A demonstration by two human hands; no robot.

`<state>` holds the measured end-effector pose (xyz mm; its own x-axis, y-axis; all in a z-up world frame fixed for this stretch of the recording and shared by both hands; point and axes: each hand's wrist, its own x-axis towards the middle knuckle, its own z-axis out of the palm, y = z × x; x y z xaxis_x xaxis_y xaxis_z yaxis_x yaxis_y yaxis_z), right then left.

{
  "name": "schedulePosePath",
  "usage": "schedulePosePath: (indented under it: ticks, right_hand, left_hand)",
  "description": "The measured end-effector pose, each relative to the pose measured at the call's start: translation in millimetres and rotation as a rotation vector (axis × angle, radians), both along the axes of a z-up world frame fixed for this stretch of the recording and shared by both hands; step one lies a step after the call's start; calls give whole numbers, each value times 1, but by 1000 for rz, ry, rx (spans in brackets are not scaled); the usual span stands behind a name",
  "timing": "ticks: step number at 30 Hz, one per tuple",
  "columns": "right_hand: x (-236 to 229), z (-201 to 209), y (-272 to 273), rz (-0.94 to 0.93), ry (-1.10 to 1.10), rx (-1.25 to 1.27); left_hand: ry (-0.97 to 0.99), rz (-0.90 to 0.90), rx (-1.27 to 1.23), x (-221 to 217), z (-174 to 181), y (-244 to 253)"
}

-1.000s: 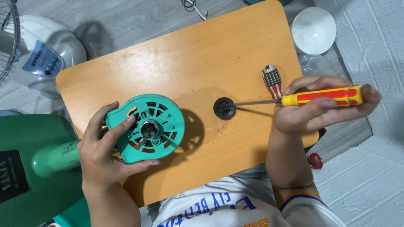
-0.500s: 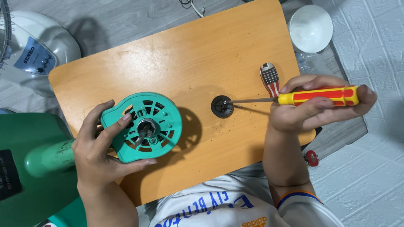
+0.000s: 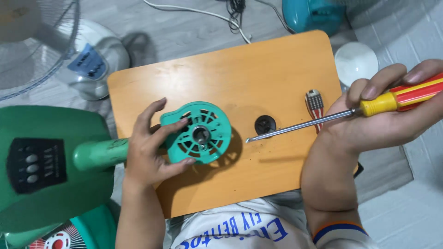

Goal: Disassembling the motor housing of a green electric fan using a screwdriver.

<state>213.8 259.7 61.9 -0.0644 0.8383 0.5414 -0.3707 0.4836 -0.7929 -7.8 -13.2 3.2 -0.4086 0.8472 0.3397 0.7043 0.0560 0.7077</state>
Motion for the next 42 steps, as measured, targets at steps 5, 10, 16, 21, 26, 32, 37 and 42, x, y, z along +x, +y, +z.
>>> schedulePosePath:
  ticks: [5,10,16,21,26,32,37,42]
  right_hand:
    - [-52,36,-46,123,150,-106]
    - [-82,1,-66,73,319,-319]
    - [-108,-22,-72,159,316,-208]
    - [-110,-22,-72,148,313,-211]
    - [-99,-18,-87,143,296,-269]
    - [-102,-19,-88,134,287,-257]
    - [-97,-11,-88,139,293,-297]
    - [-96,-17,-89,113,314,-272]
  left_hand:
    - [12,78,44,3,5,-2]
    - [-99,59,94,-2,4,-8]
    - [-245,-28,229,-4,-6,-9]
    - [-351,-70,303,-4,-7,-9]
    - [-327,-90,317,-4,-16,-14]
    - [-313,-100,324,-10,-18,-13]
    - [-302,-37,323,-9,-18,-13]
    - [-364,-73,409,-14,-33,-16]
